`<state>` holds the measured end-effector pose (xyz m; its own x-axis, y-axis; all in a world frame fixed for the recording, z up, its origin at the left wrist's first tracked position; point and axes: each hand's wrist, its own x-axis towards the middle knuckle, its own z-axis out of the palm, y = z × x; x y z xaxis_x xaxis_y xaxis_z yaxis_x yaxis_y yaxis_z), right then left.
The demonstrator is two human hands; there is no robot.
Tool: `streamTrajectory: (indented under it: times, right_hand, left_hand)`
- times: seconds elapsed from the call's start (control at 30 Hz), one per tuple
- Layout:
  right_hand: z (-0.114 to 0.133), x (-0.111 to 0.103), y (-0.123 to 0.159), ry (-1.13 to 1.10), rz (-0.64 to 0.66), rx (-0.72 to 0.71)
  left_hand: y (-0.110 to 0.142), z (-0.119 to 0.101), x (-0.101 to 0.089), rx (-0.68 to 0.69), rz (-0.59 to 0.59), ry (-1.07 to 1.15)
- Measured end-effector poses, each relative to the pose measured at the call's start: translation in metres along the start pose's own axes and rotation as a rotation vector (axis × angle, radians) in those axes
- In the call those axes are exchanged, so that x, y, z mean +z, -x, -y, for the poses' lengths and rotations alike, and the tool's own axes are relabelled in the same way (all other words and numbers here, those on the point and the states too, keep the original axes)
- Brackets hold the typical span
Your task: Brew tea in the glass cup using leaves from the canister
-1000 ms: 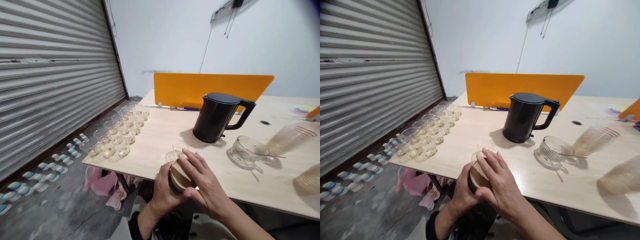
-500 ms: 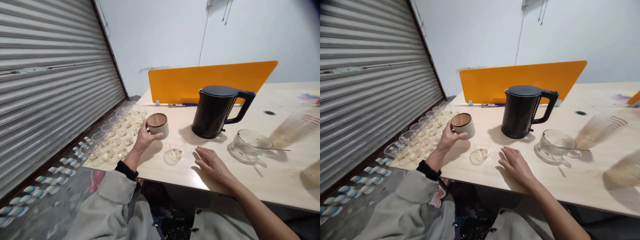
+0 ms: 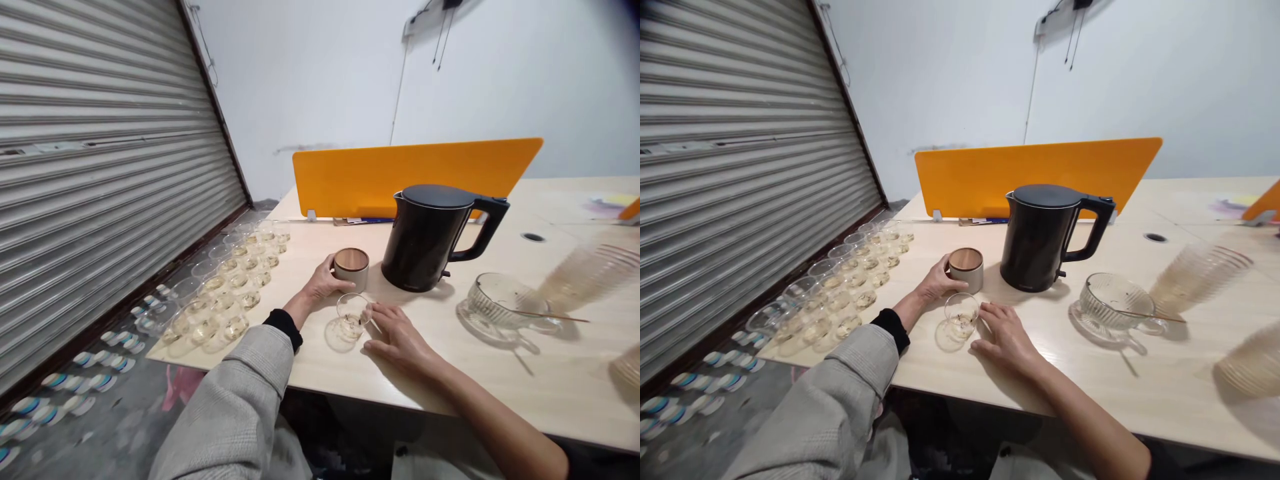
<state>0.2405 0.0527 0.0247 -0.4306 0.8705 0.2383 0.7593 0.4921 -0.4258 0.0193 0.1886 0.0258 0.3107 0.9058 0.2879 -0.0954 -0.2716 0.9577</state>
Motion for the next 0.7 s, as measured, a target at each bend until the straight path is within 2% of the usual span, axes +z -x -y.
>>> streamTrajectory:
  times: [0.13, 0.27, 0.37, 0.43, 0.53, 0.63, 0.7]
  right_hand:
    - [0.005, 0.000, -0.002, -0.004, 0.022, 0.003]
    - [0.006, -0.002, 0.001, -0.039, 0.018, 0.030]
    - [-0.003, -0.015, 0.011, -0.123, -0.027, 0.078]
    - [-0.013, -0.033, 0.018, -0.169, -0.147, 0.130]
    - [-0.022, -0.068, 0.024, -0.200, -0.401, 0.259]
    - [-0.021, -0.102, 0.020, -0.333, -0.604, 0.407]
    - [-0.018, -0.117, 0.012, -0.426, -0.749, 0.442]
  left_hand:
    - [-0.006, 0.002, -0.001, 0.022, 0.077, 0.008]
    - [-0.006, 0.000, -0.001, 0.025, 0.088, 0.014]
    - [-0.004, -0.002, -0.003, 0.005, 0.121, 0.051]
    - [-0.004, -0.003, -0.003, -0.017, 0.134, 0.069]
    - [-0.004, -0.004, -0.004, -0.028, 0.139, 0.072]
    - [-0.006, -0.006, -0.005, -0.039, 0.167, 0.070]
    - [-0.008, -0.006, -0.006, -0.046, 0.185, 0.061]
